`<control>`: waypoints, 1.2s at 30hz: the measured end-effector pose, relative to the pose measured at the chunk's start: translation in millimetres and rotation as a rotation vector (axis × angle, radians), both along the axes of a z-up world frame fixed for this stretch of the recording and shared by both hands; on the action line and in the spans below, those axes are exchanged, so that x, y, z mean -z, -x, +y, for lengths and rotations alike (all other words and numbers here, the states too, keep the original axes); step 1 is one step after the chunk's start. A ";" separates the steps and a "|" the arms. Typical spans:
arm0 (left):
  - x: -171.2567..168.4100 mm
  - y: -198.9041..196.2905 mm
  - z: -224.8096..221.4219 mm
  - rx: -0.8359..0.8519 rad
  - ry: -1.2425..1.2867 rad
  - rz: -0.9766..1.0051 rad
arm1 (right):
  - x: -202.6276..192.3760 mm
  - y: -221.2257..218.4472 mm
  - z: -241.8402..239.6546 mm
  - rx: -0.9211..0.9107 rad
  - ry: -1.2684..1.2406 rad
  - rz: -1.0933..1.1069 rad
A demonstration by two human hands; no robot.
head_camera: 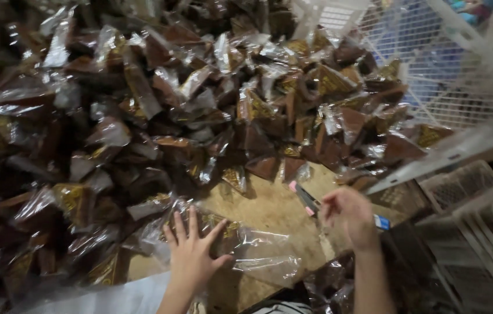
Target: Packaging individually wrapped triangular bread pieces into larger plastic bags.
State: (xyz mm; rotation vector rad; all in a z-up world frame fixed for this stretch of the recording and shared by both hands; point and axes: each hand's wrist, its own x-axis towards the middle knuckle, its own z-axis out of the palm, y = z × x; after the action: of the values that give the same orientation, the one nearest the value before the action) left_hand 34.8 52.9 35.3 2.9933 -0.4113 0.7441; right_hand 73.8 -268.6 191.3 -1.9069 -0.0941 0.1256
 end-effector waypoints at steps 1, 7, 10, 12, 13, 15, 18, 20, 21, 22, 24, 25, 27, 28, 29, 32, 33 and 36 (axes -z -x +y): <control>0.7 0.2 0.5 0.006 -0.009 -0.017 | 4.9 -10.3 4.4 0.444 -0.210 -0.036; -60.5 -21.8 25.8 -0.155 0.487 0.127 | 42.2 -113.6 147.1 -0.159 0.900 0.468; -23.7 -46.0 64.2 -0.403 0.335 0.149 | 95.0 -117.8 171.5 -0.148 0.875 0.159; 33.4 -71.5 93.5 -0.471 0.234 0.327 | 138.4 -121.7 163.5 -0.163 0.872 0.087; 63.3 -81.1 107.0 -0.539 0.128 0.509 | 161.5 -120.8 158.5 -0.184 0.866 0.019; -21.9 -71.6 92.5 -0.533 0.351 0.566 | 100.1 -99.8 156.4 0.012 0.500 0.219; -101.3 -61.8 80.6 -0.616 0.900 0.636 | 69.4 -78.4 139.7 0.206 -0.291 0.470; -120.4 -51.8 77.1 -0.714 1.222 0.662 | 50.3 -60.3 136.5 0.208 -0.707 0.541; -122.6 -48.4 75.5 -0.563 1.103 0.785 | 29.3 -52.1 141.0 -0.105 -0.375 0.243; -125.9 -48.0 73.7 -0.404 0.976 0.896 | 7.3 -46.3 145.3 -0.401 -0.036 -0.065; -122.1 -43.8 58.0 -0.208 1.089 0.849 | -23.3 -38.5 159.7 -0.664 0.321 -0.205; -118.9 -39.7 49.2 -0.012 1.195 0.790 | -37.1 -33.3 166.1 -0.926 0.681 -0.344; -116.0 -38.2 33.1 -0.010 1.380 0.813 | -21.5 -30.1 155.7 -0.886 0.649 -0.336; -113.0 -39.2 21.5 -0.006 1.569 0.806 | -13.0 -28.8 147.1 -0.850 0.627 -0.351; -117.9 -30.2 7.9 0.004 1.568 0.830 | -24.9 -22.5 136.0 -0.834 0.632 -0.333; -111.3 -5.5 -34.9 0.041 1.763 0.661 | -36.6 -21.0 100.8 -0.615 0.785 0.133; -90.9 9.0 -54.1 0.167 1.390 0.586 | -20.0 -22.0 83.4 -0.533 0.937 0.137; -50.6 56.7 -113.4 0.527 0.834 0.449 | 57.2 -20.2 68.2 -0.472 1.434 0.143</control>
State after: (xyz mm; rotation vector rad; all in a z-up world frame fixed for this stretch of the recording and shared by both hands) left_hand -21.9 -60.6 85.9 2.0378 -0.6244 0.1175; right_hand 94.0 -200.5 134.2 -3.2500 -0.4481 0.8219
